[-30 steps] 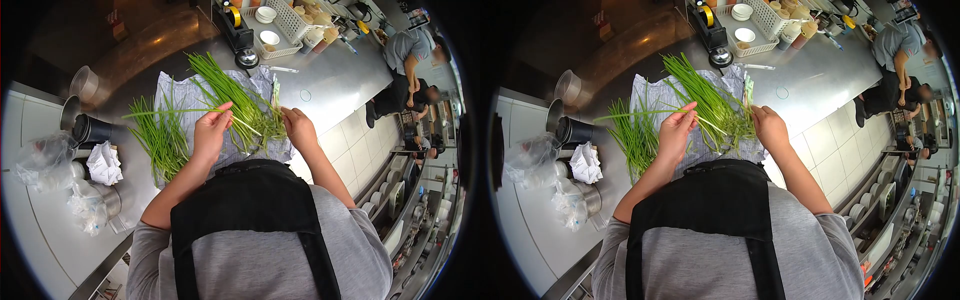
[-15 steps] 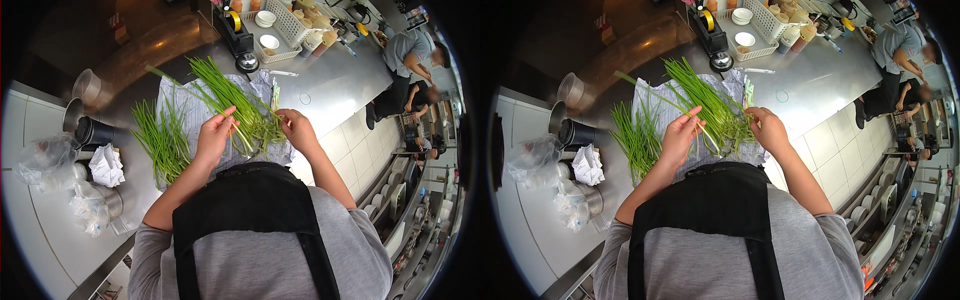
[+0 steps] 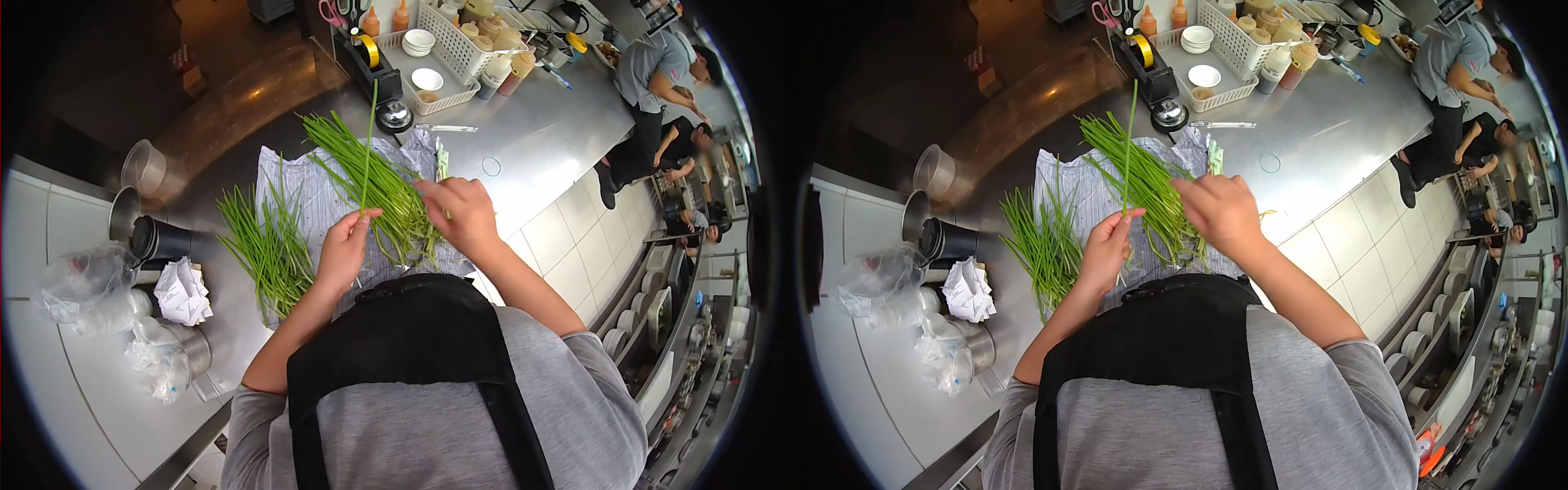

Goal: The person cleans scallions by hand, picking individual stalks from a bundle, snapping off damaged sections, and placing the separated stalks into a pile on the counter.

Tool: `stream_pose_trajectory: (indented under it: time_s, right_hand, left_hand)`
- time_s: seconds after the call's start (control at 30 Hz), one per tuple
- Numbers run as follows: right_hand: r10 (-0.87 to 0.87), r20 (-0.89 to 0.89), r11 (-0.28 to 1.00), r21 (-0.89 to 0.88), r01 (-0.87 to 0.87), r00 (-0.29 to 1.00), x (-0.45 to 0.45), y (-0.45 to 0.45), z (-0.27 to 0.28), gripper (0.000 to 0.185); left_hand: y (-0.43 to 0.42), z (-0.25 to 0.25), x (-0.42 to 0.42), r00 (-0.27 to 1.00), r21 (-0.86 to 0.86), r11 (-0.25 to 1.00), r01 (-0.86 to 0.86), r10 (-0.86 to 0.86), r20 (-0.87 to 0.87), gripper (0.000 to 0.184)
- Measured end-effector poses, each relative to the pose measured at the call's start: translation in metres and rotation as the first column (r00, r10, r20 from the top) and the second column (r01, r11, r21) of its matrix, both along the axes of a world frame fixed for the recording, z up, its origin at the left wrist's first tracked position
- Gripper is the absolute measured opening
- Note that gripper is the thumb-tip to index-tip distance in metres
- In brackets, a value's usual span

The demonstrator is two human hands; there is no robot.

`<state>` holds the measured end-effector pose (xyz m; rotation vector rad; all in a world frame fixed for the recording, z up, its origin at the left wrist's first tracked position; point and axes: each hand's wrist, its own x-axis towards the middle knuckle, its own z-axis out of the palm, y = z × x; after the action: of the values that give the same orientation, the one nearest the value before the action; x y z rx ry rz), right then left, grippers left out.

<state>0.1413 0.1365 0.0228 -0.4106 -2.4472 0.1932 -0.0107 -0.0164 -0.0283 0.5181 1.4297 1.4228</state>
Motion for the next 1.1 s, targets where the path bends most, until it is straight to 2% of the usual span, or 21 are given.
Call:
stream_pose_trajectory:
  time_s: [0.03, 0.1, 0.27, 0.3, 0.33, 0.43, 0.47, 0.5, 0.53, 0.57, 0.6, 0.63, 0.7, 0.73, 0.8, 0.87, 0.9, 0.93, 0.97, 1.03, 1.1]
  right_hand:
    - [-0.009, -0.008, 1.0, 0.004, 0.009, 1.0, -0.006, -0.002, 0.002, 0.031]
    - [0.026, 0.137, 0.993, 0.107, -0.041, 0.99, -0.013, -0.004, 0.004, 0.03]
    - [0.096, 0.154, 0.994, -0.058, -0.088, 0.983, -0.019, -0.001, -0.02, 0.02]
    - [0.065, -0.116, 0.799, -0.59, -0.121, 0.991, -0.022, -0.002, -0.027, 0.015]
    - [-0.112, -0.313, 0.343, -0.903, -0.258, 0.943, -0.024, -0.003, -0.031, 0.009]
    - [-0.111, -0.172, 0.304, -0.944, -0.132, 0.979, -0.013, 0.012, -0.026, 0.007]
    - [-0.102, -0.121, 0.422, -0.904, -0.067, 0.987, -0.009, 0.014, -0.036, 0.009]
    - [-0.101, -0.116, 0.417, -0.907, -0.064, 0.988, -0.004, 0.014, -0.036, 0.009]
    - [-0.039, 0.065, 0.658, -0.749, 0.074, 0.997, 0.002, 0.014, -0.033, 0.009]
    - [-0.028, 0.255, 0.848, -0.506, 0.158, 0.967, 0.008, 0.014, -0.032, 0.009]
    - [-0.058, 0.315, 0.929, -0.332, 0.167, 0.947, 0.012, 0.018, -0.05, 0.007]
    - [-0.049, 0.326, 0.927, -0.338, 0.164, 0.944, 0.014, 0.02, -0.06, 0.007]
    - [-0.067, 0.352, 0.98, -0.15, 0.127, 0.934, 0.011, 0.022, -0.066, 0.01]
    - [-0.057, 0.355, 0.981, -0.152, 0.118, 0.933, 0.006, 0.02, -0.065, 0.01]
    - [-0.027, 0.267, 0.987, -0.143, 0.067, 0.963, -0.01, 0.014, -0.059, 0.01]
    - [0.006, 0.312, 0.984, -0.171, 0.05, 0.95, -0.027, 0.01, -0.063, 0.01]
    - [0.033, 0.354, 0.98, -0.195, 0.039, 0.935, -0.034, 0.01, -0.066, 0.011]
    - [0.009, 0.379, 0.993, -0.115, 0.038, 0.925, -0.04, 0.011, -0.07, 0.012]
    - [0.01, 0.378, 0.993, -0.112, 0.035, 0.926, -0.044, 0.013, -0.077, 0.012]
    - [-0.119, 0.508, 0.992, 0.022, 0.125, 0.853, -0.053, 0.017, -0.084, 0.013]
    - [-0.1, 0.523, 0.994, 0.021, 0.105, 0.846, -0.055, 0.021, -0.085, 0.013]
  left_hand:
    - [0.0, -0.001, 0.001, 1.0, 0.004, 1.0, 0.009, -0.009, -0.008, 0.029]
    - [-0.002, -0.002, 0.002, 0.998, -0.011, 1.0, 0.002, -0.002, -0.058, 0.027]
    - [-0.006, -0.005, 0.002, 0.987, -0.014, 0.998, 0.058, -0.059, -0.147, 0.029]
    - [-0.007, -0.004, 0.002, 0.984, -0.017, 0.997, 0.069, -0.071, -0.163, 0.029]
    - [-0.01, -0.001, 0.001, 0.985, -0.018, 0.998, 0.066, -0.068, -0.159, 0.029]
    - [-0.031, 0.006, -0.011, 0.968, -0.078, 0.997, 0.024, -0.043, -0.248, 0.026]
    - [-0.041, 0.004, -0.019, 0.909, -0.087, 0.994, -0.063, 0.021, -0.417, 0.027]
    - [-0.052, 0.001, -0.027, 0.816, -0.083, 0.985, -0.148, 0.074, -0.574, 0.029]
    - [-0.064, -0.006, -0.038, 0.819, -0.09, 0.985, -0.15, 0.073, -0.569, 0.029]
    - [-0.076, -0.017, -0.048, 0.659, -0.047, 0.973, -0.226, 0.117, -0.743, 0.034]
    - [-0.085, -0.025, -0.052, 0.463, 0.008, 0.957, -0.289, 0.148, -0.874, 0.041]
    - [-0.092, -0.025, -0.052, 0.473, -0.003, 0.955, -0.296, 0.144, -0.87, 0.041]
    - [-0.102, -0.015, -0.051, 0.517, -0.075, 0.912, -0.402, 0.159, -0.841, 0.052]
    - [-0.103, -0.008, -0.05, 0.565, -0.158, 0.897, -0.412, 0.115, -0.817, 0.055]
    - [-0.102, -0.001, -0.045, 0.548, -0.178, 0.885, -0.43, 0.099, -0.831, 0.055]
    - [-0.105, -0.003, -0.043, 0.532, -0.2, 0.874, -0.442, 0.076, -0.843, 0.055]
    - [-0.107, -0.009, -0.044, 0.408, -0.205, 0.887, -0.414, -0.021, -0.913, 0.053]
    - [-0.109, -0.011, -0.044, 0.27, -0.214, 0.897, -0.386, -0.112, -0.956, 0.052]
    - [-0.109, -0.011, -0.043, 0.269, -0.211, 0.897, -0.389, -0.109, -0.957, 0.052]
    - [-0.107, -0.006, -0.04, 0.101, -0.23, 0.894, -0.385, -0.207, -0.973, 0.046]
    - [-0.106, 0.006, -0.039, 0.136, -0.276, 0.87, -0.409, -0.241, -0.961, 0.043]
